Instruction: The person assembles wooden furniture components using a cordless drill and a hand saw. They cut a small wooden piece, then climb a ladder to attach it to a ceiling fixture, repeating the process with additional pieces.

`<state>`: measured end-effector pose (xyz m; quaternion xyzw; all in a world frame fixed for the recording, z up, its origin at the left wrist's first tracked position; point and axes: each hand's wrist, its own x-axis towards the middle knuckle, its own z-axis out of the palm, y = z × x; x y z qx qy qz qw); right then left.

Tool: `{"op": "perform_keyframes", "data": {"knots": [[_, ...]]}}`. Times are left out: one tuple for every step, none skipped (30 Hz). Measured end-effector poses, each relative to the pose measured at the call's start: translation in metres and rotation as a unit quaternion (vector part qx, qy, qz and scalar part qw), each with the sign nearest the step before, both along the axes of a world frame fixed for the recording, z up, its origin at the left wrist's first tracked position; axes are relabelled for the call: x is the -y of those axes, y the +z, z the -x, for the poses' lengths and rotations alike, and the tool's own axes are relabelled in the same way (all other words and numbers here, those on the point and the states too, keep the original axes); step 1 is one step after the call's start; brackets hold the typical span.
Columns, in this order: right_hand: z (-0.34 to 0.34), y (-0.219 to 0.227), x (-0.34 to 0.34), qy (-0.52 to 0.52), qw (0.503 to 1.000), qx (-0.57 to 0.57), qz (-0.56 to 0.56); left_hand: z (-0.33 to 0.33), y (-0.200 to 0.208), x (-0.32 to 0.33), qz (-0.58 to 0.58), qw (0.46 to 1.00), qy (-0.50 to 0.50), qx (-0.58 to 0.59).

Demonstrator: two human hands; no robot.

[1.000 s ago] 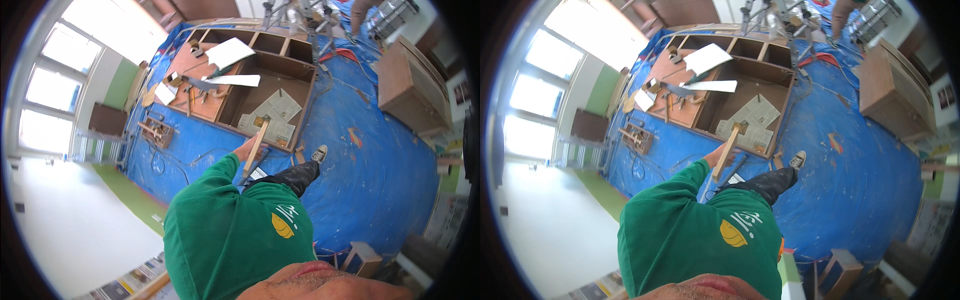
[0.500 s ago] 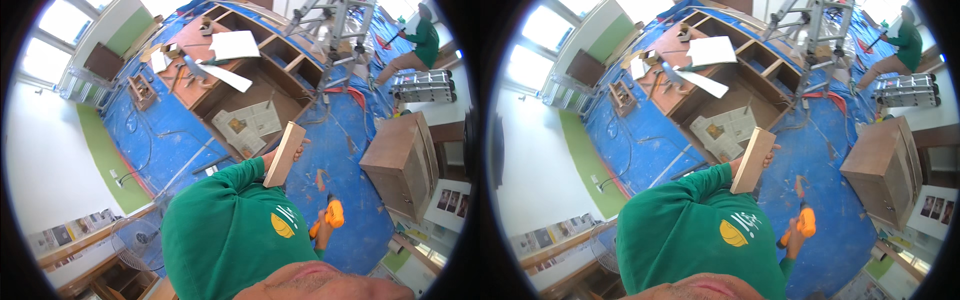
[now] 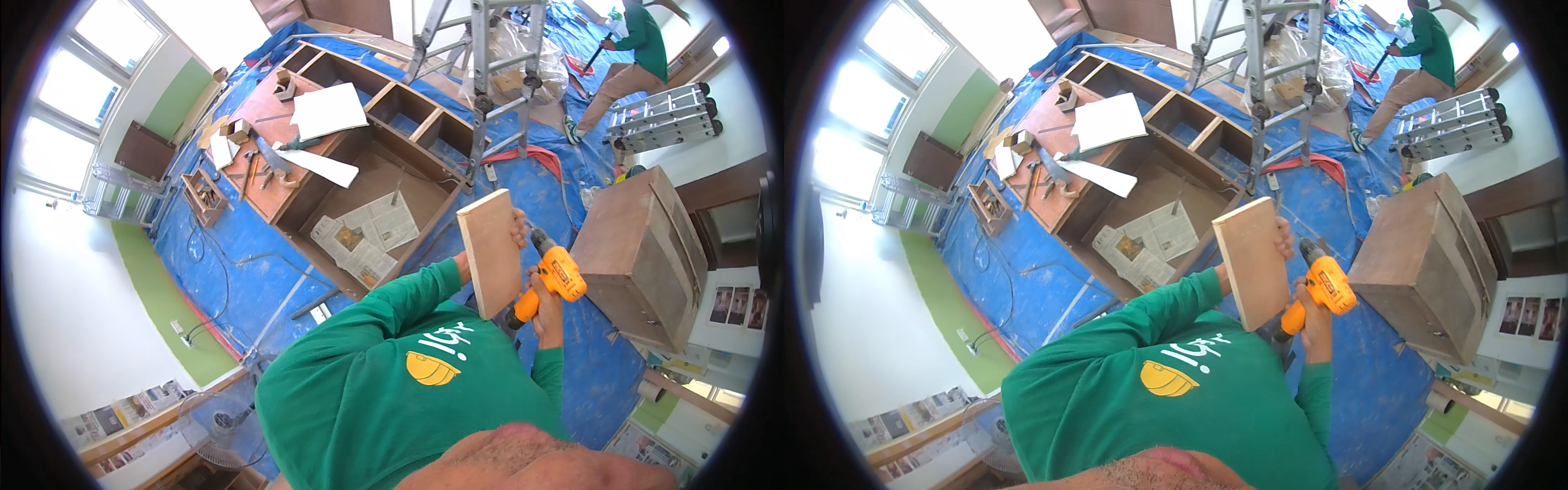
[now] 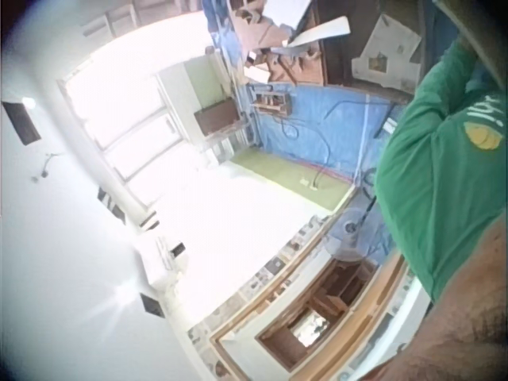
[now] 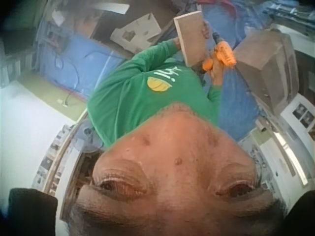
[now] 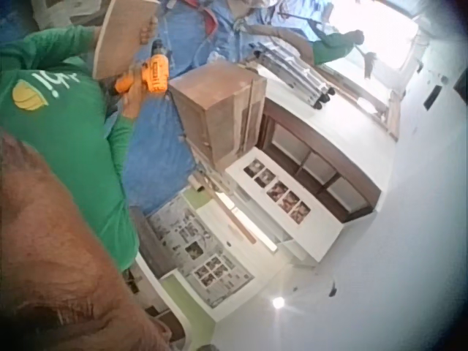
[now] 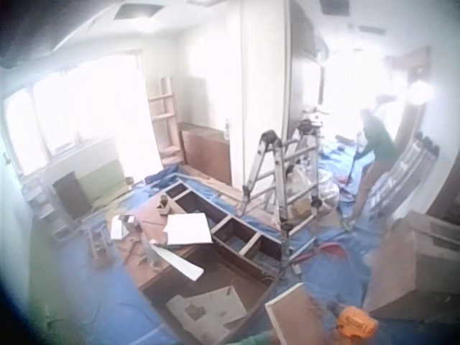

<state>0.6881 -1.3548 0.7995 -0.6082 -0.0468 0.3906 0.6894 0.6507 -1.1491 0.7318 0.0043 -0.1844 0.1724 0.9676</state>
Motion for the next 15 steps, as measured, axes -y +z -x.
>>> {"op": "perform_keyframes", "data": {"knots": [[-0.012, 0.000, -0.004, -0.009, 1.000, 0.012, 0.018, -0.009, 0.000, -0.001, 0.014, 1.000, -0.008, 0.005], [-0.024, 0.003, -0.009, 0.012, 1.000, 0.018, 0.014, -0.022, -0.005, -0.004, -0.005, 1.000, 0.014, -0.013], [-0.039, 0.004, -0.015, 0.042, 0.999, 0.023, 0.009, -0.033, -0.015, -0.010, -0.024, 0.999, 0.037, -0.031], [-0.055, 0.002, -0.018, 0.067, 0.997, 0.028, 0.006, -0.046, -0.017, -0.011, -0.041, 0.996, 0.055, -0.048], [-0.072, 0.000, -0.019, 0.092, 0.995, 0.034, 0.002, -0.060, -0.018, -0.011, -0.050, 0.995, 0.068, -0.052], [-0.090, -0.005, -0.015, 0.103, 0.994, 0.039, 0.006, -0.078, -0.017, -0.010, -0.058, 0.994, 0.078, -0.055], [-0.111, -0.010, -0.015, 0.119, 0.992, 0.046, 0.006, -0.095, -0.013, -0.009, -0.069, 0.992, 0.093, -0.056], [-0.133, -0.012, -0.012, 0.134, 0.990, 0.053, 0.007, -0.109, -0.011, -0.003, -0.071, 0.991, 0.101, -0.058], [-0.151, -0.007, -0.011, 0.144, 0.988, 0.062, 0.008, -0.121, -0.006, -0.001, -0.077, 0.989, 0.107, -0.064], [-0.168, 0.000, -0.010, 0.153, 0.986, 0.071, 0.010, -0.135, -0.002, 0.002, -0.083, 0.988, 0.113, -0.070], [-0.188, 0.005, -0.007, 0.162, 0.983, 0.080, 0.012, -0.152, 0.004, 0.006, -0.080, 0.989, 0.104, -0.072], [-0.209, 0.007, -0.001, 0.178, 0.981, 0.074, 0.012, -0.166, 0.013, 0.012, -0.076, 0.989, 0.099, -0.077], [-0.226, 0.006, 0.006, 0.178, 0.981, 0.073, 0.009, -0.179, 0.023, 0.018, -0.073, 0.990, 0.093, -0.081], [-0.243, 0.002, 0.013, 0.179, 0.981, 0.072, 0.007, -0.192, 0.030, 0.026, -0.061, 0.991, 0.088, -0.074], [-0.261, -0.001, 0.020, 0.182, 0.981, 0.074, 0.007, -0.205, 0.036, 0.034, -0.048, 0.993, 0.086, -0.062]]}}
